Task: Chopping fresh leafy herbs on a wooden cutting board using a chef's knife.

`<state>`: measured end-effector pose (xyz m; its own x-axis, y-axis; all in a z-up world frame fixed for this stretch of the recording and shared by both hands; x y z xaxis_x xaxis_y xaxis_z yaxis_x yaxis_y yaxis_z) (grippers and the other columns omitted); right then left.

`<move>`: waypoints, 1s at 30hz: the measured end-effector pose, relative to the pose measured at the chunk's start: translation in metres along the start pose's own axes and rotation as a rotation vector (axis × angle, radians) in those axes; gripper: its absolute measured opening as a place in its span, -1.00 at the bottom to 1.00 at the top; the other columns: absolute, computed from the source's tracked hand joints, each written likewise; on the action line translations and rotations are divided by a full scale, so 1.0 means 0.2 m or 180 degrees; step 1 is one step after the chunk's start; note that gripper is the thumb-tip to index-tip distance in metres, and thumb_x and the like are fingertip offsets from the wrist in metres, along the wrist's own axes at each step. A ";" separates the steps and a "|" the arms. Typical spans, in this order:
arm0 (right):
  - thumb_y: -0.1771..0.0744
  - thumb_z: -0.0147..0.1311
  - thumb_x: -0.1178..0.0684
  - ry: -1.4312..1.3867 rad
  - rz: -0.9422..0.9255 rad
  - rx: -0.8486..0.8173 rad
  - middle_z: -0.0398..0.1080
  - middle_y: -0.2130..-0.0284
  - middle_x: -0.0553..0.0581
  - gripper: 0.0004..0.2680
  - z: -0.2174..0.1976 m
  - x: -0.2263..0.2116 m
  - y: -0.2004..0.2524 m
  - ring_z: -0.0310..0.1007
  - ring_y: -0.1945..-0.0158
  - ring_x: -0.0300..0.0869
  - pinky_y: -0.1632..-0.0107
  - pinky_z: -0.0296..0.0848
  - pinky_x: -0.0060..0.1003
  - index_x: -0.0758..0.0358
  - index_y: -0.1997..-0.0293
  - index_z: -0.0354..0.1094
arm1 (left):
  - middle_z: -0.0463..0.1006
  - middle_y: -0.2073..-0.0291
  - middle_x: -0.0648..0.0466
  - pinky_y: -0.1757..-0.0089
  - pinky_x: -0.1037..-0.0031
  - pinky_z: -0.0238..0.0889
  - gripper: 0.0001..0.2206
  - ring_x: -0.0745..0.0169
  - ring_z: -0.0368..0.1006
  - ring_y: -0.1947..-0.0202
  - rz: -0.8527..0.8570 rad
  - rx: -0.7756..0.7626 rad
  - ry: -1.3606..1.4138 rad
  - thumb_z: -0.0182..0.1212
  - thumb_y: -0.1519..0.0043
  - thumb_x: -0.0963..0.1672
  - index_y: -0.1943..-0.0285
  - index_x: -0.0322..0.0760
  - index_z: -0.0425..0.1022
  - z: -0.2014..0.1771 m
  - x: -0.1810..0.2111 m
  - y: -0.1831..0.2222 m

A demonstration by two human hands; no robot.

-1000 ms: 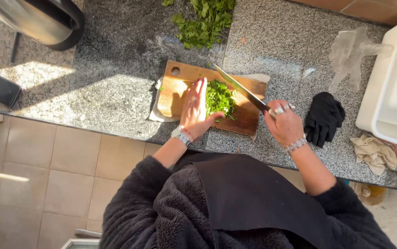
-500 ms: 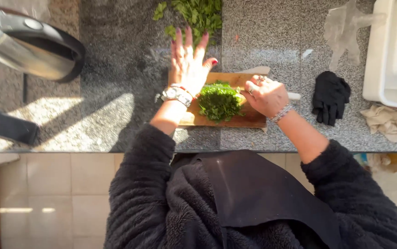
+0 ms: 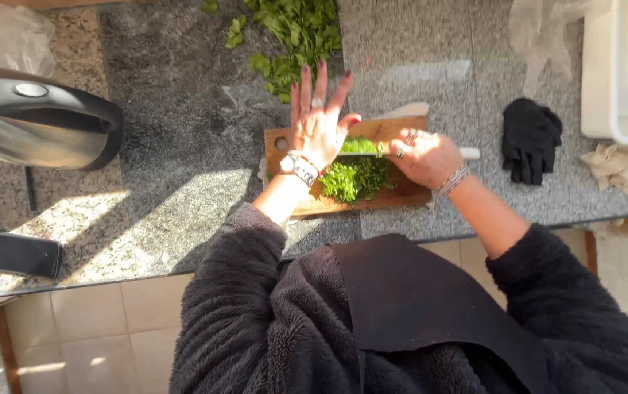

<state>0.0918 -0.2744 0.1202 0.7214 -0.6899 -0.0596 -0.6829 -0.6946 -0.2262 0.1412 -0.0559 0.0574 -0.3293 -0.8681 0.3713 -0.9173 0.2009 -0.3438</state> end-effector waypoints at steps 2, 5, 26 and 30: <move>-0.35 0.20 -0.08 0.0007 0.0076 -0.0127 0.48 0.27 0.06 -0.88 -0.08 -0.01 0.00 0.57 0.29 -0.07 0.36 0.51 -0.17 0.07 0.25 0.42 | -0.27 -0.61 -0.12 -0.45 -0.20 -0.25 -0.28 -0.32 -0.32 -0.60 0.0035 0.0197 0.0004 0.03 -0.36 0.24 -0.65 0.17 -0.10 -0.16 0.04 0.00; -0.36 0.17 -0.09 0.0024 0.0047 -0.0196 0.47 0.26 0.03 -0.88 -0.19 -0.03 -0.03 0.57 0.25 -0.07 0.34 0.51 -0.16 0.04 0.24 0.41 | -0.30 -0.64 -0.07 -0.50 -0.18 -0.26 -0.29 -0.29 -0.35 -0.64 -0.0005 0.0410 0.0020 0.04 -0.40 0.22 -0.69 0.19 -0.13 -0.27 0.06 0.01; -0.35 0.09 -0.10 0.0219 0.0112 -0.0770 0.42 0.38 -0.01 -0.87 -0.02 -0.17 0.15 0.54 0.39 -0.12 0.41 0.49 -0.17 0.03 0.31 0.41 | -0.37 -0.61 -0.12 -0.45 -0.23 -0.38 -0.31 -0.31 -0.43 -0.60 -0.0343 0.0028 -0.0008 -0.03 -0.41 0.19 -0.67 0.12 -0.16 -0.16 0.06 0.30; -0.34 0.08 -0.12 0.0142 0.0121 -0.0624 0.43 0.35 0.00 -0.87 -0.13 -0.15 0.12 0.53 0.39 -0.08 0.37 0.51 -0.13 0.01 0.27 0.43 | -0.34 -0.63 -0.05 -0.47 -0.19 -0.38 -0.30 -0.28 -0.42 -0.62 -0.0310 0.0271 0.0153 0.05 -0.38 0.18 -0.67 0.22 -0.17 -0.31 0.14 0.25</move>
<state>0.0498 -0.2761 0.1421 0.6919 -0.7217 -0.0204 -0.7219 -0.6913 -0.0307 0.0720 -0.0421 0.1051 -0.2518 -0.8584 0.4468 -0.9239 0.0758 -0.3752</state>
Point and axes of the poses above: each hand's wrist, its own y-axis away from the middle knuckle, its own z-axis out of the palm, x = y × z, the point moved 4 cm from there along -y, towards the middle knuckle
